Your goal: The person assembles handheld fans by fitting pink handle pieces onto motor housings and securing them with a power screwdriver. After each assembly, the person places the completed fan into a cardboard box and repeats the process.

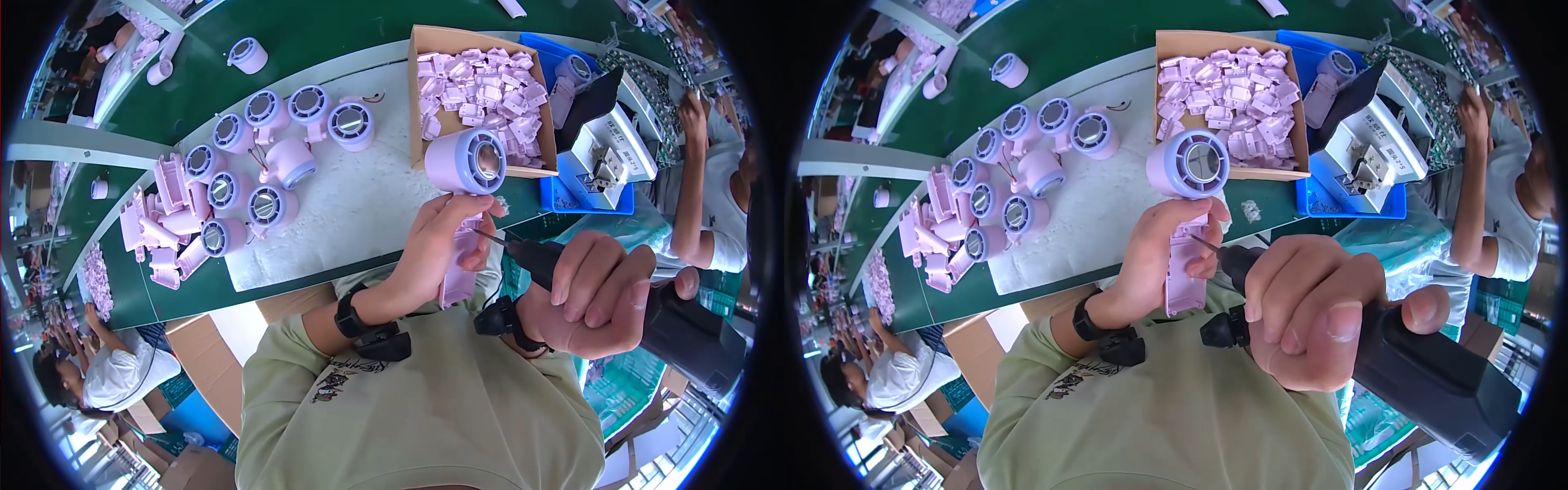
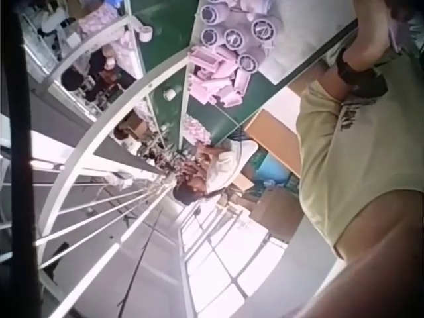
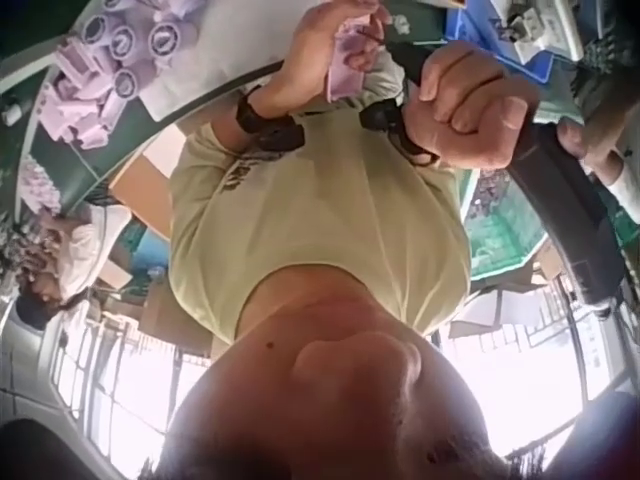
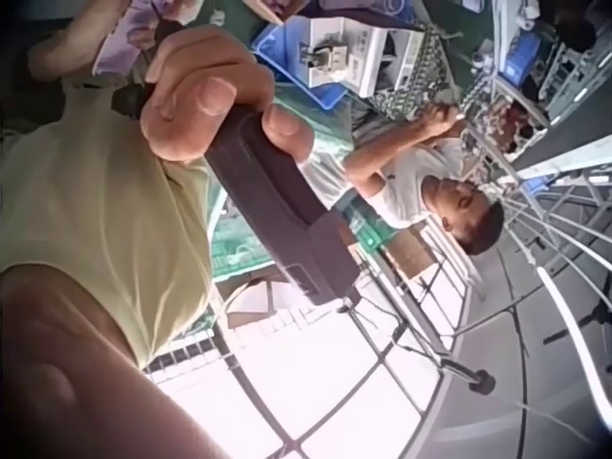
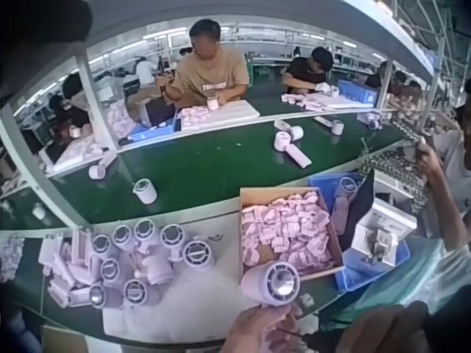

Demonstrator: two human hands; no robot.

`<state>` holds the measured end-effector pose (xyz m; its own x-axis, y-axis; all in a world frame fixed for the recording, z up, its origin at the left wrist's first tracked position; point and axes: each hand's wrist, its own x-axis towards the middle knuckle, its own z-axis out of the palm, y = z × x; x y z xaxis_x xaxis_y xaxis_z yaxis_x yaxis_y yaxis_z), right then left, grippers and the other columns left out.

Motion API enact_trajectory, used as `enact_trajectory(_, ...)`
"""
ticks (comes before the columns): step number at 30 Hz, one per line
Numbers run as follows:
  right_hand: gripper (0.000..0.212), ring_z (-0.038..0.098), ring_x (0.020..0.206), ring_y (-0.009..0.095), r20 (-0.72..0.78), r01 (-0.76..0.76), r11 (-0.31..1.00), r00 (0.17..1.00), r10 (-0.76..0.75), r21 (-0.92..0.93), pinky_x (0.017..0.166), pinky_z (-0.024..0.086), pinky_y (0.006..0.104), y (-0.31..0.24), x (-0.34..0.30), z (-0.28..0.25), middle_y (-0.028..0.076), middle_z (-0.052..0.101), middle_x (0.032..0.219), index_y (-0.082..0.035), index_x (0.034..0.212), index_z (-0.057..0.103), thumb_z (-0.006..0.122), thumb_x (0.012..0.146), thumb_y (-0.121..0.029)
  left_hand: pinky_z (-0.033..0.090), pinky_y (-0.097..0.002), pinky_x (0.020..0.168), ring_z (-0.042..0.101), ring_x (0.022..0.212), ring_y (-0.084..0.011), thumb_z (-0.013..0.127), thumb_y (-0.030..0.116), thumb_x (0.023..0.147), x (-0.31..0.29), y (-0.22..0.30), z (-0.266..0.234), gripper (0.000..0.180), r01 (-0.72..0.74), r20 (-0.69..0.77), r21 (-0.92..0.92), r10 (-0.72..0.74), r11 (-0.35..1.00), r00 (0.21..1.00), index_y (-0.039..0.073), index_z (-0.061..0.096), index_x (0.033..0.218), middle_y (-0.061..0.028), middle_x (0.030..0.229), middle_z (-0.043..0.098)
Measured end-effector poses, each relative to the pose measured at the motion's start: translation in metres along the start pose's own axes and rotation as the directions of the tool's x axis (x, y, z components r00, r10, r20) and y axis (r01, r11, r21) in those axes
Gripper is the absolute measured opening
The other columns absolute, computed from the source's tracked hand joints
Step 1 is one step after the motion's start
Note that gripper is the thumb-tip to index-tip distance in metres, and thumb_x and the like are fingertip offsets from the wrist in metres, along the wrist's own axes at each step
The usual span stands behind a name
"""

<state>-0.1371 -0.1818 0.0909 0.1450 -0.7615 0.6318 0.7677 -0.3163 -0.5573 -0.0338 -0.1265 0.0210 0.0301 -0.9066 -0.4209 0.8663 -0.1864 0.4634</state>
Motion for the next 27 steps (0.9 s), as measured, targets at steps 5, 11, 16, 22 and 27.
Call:
enact_trajectory(5, 0.004, 0.03, 0.036, 0.006, -0.011, 0.002, 1.0, 1.0, -0.002, -0.008, 0.036, 0.032, 0.0203, 0.007, -0.002, -0.002, -0.003, 0.035, 0.054, -0.009, 0.091, 0.047, 0.043, 0.091, -0.008, 0.035, -0.0251, 0.049, 0.042, 0.05, -0.0102, 0.056, 0.029, 0.091, -0.004, 0.002, 0.003, 0.028, -0.003, 0.012, 0.05, 0.003, 0.999, 1.0, 0.001, 0.058, 0.092, -0.0054, 0.072, 0.05)
enact_trajectory(11, 0.031, 0.038, 0.035, 0.013, -0.079, -0.046, 0.999, 0.996, 0.048, 0.021, 0.035, 0.039, 0.0283, 0.008, -0.013, -0.005, 0.002, 0.04, 0.047, -0.026, 0.12, 0.041, 0.051, 0.096, -0.009, 0.035, -0.0252, 0.047, 0.044, 0.051, -0.0106, 0.057, 0.026, 0.089, -0.011, -0.001, 0.006, 0.026, -0.038, -0.047, 0.079, 0.042, 0.996, 0.998, 0.0, 0.059, 0.088, -0.0062, 0.075, 0.052)
enact_trajectory(16, 0.032, 0.037, 0.033, 0.013, 0.026, -0.061, 0.997, 0.998, 0.06, 0.038, 0.035, 0.039, 0.0282, 0.008, -0.01, -0.01, 0.002, 0.042, 0.047, -0.027, 0.121, 0.04, 0.051, 0.096, -0.01, 0.036, -0.0244, 0.047, 0.046, 0.053, -0.0106, 0.057, 0.025, 0.087, -0.012, -0.002, 0.006, 0.024, -0.057, -0.086, 0.119, 0.067, 0.991, 0.994, 0.0, 0.059, 0.088, -0.0063, 0.076, 0.053)
enact_trajectory(22, 0.032, 0.04, 0.032, 0.014, 0.103, -0.111, 0.993, 0.988, 0.114, -0.034, 0.035, 0.039, 0.0276, 0.007, -0.005, -0.009, 0.001, 0.047, 0.047, -0.031, 0.12, 0.042, 0.054, 0.095, -0.013, 0.038, -0.0241, 0.048, 0.049, 0.054, -0.0111, 0.056, 0.025, 0.088, -0.012, 0.006, 0.01, 0.025, -0.068, -0.123, 0.191, 0.092, 0.979, 0.988, 0.0, 0.06, 0.089, -0.0058, 0.077, 0.054)
enact_trajectory(27, 0.032, 0.038, 0.033, 0.014, 0.103, -0.024, 0.999, 0.994, 0.019, 0.045, 0.035, 0.039, 0.0275, 0.013, 0.008, -0.009, 0.001, 0.046, 0.051, -0.025, 0.121, 0.042, 0.053, 0.094, -0.012, 0.044, -0.0258, 0.051, 0.057, 0.059, -0.0136, 0.054, 0.028, 0.09, -0.007, 0.03, 0.021, 0.029, -0.072, -0.044, 0.333, 0.091, 0.94, 0.995, 0.001, 0.061, 0.096, -0.0067, 0.078, 0.058)
